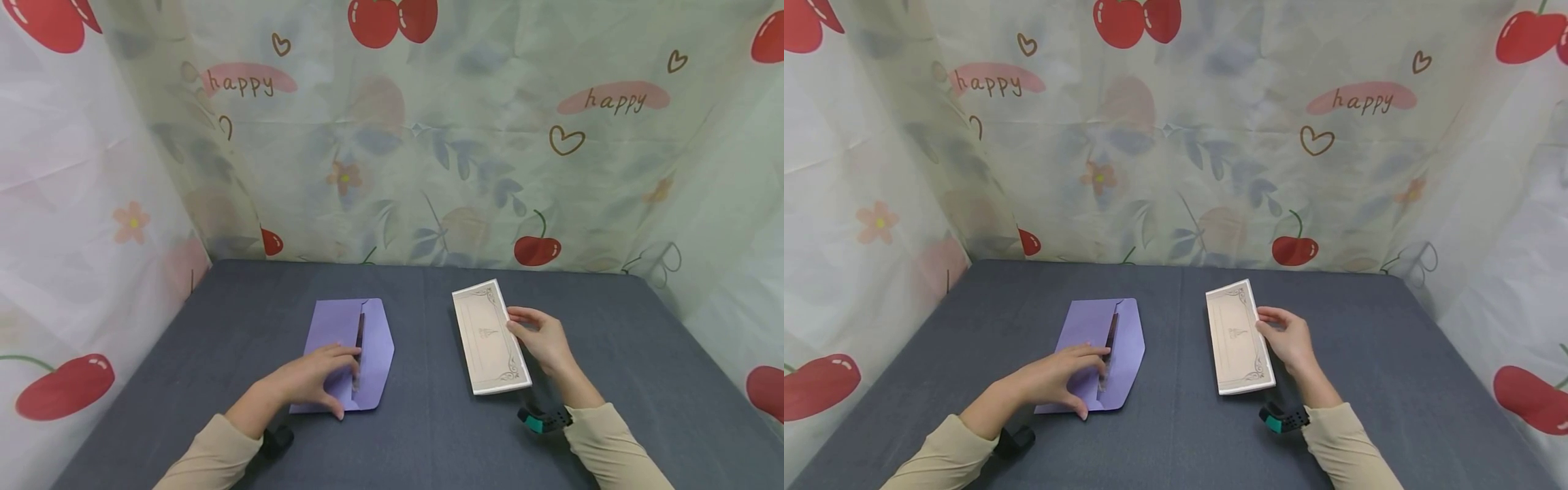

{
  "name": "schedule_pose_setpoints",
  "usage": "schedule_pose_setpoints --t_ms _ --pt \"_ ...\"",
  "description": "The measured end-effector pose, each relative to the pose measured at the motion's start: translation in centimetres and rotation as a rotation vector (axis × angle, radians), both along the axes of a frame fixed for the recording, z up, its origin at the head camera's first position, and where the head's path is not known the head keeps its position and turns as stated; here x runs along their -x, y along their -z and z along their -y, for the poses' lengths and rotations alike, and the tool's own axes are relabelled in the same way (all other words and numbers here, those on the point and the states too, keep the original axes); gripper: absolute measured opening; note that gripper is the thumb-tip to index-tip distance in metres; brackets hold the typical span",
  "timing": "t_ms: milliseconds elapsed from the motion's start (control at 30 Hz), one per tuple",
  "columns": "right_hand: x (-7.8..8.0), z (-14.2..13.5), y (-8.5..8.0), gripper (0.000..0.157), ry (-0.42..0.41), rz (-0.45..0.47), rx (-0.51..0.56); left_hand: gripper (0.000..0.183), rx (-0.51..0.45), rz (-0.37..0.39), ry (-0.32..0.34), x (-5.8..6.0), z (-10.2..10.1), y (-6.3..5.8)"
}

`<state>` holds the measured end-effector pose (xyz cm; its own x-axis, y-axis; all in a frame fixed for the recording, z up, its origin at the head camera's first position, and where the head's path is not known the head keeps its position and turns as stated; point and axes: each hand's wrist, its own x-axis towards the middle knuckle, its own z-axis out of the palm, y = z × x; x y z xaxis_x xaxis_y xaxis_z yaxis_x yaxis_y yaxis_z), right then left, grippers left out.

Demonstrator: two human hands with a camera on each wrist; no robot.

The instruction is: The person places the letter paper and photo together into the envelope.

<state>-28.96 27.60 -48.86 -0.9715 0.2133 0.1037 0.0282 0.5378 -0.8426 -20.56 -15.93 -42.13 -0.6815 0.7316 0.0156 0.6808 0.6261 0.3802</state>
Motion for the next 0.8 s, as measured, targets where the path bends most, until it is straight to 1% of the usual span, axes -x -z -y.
schedule_pose_setpoints --t_ms 267,400,667,800 --pt "0.1 1.4 -0.1 0.034 -0.042 -0.010 0.013 0.056 0.003 0.001 -0.002 0.0 0.0 0.0" --pt "0.0 2.1 -0.2 0.033 -0.058 0.000 0.018 0.056 0.005 0.006 -0.002 -0.1 0.0 0.0" --pt "-0.5 3.7 -0.9 0.032 -0.088 0.020 0.051 0.056 0.011 -0.005 -0.008 -0.1 0.0 0.0" --pt "-0.8 4.3 -1.3 0.032 -0.096 0.027 0.046 0.056 0.010 -0.007 -0.005 -0.1 0.0 0.0"
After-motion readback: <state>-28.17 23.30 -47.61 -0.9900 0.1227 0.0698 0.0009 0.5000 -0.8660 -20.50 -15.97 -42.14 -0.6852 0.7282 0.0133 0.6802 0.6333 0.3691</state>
